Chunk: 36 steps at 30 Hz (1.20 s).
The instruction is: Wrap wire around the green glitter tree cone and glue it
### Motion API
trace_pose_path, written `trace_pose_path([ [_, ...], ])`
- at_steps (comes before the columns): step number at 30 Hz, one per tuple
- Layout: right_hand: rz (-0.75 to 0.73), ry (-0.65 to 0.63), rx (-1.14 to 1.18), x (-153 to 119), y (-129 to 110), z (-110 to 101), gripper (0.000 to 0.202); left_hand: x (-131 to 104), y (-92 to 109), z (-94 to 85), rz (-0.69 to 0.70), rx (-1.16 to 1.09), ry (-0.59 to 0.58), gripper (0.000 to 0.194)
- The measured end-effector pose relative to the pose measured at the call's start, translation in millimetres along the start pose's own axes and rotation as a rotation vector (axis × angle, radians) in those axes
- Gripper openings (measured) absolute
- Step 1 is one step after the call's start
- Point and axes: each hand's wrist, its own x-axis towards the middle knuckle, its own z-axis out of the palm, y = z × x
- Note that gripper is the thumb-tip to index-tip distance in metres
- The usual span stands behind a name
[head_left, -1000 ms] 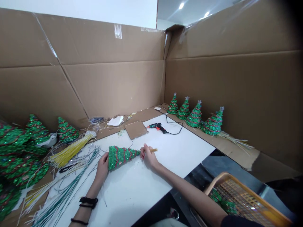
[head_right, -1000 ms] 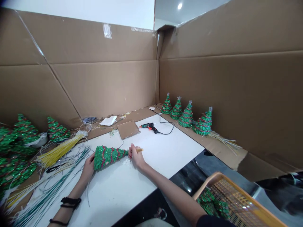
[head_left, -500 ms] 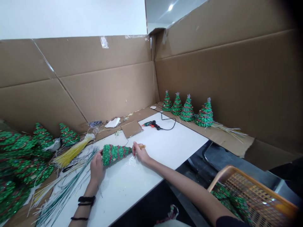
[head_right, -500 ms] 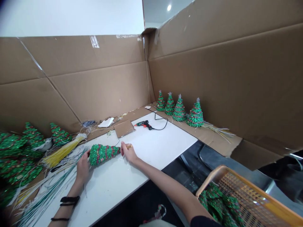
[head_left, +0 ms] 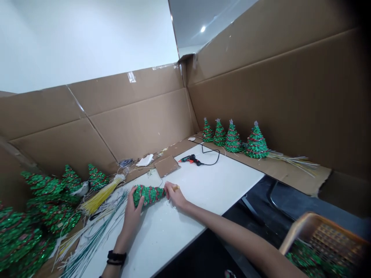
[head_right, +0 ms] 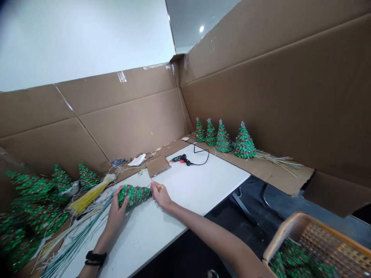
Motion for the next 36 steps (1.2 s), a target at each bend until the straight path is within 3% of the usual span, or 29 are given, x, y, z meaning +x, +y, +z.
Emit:
trace_pose_path([
  [13,0.016,-0.094,-0.055,-2.8,6.3,4.8,0.043,0.3,-4.2,0.8,0.002,-0.080,-0.011,0.053],
  [15,0.027,-0.028,-0.011,1.5,4.1,0.9,0.048,1.2,-6.1,-1.3,0.008,-0.077,-0.029,0.052],
  [19,0.001,0.293,0.051,13.9,-2.2,-16.5,0.050,2.1,-7.4,-6.9,-0.010,-0.044,-0.057,0.051],
  [21,-0.047,0.345,-0.019,18.4,-1.9,-25.7,0.044,1.9,-7.7,-9.4,0.004,-0.024,-0.050,0.049],
  [27,-0.109,-0.035,-0.344,19.3,14.5,-29.4,0.016,0.5,-12.0,-14.3,0.073,0.016,-0.047,0.044],
  [32,-0.131,-0.227,-0.404,18.5,21.9,-23.5,0.006,0.9,-18.8,-15.1,0.080,-0.013,-0.039,0.043],
  [36,-0.132,-0.304,-0.411,16.8,21.0,-26.3,0.012,1.0,-24.3,-13.6,0.046,0.012,0.002,0.044],
])
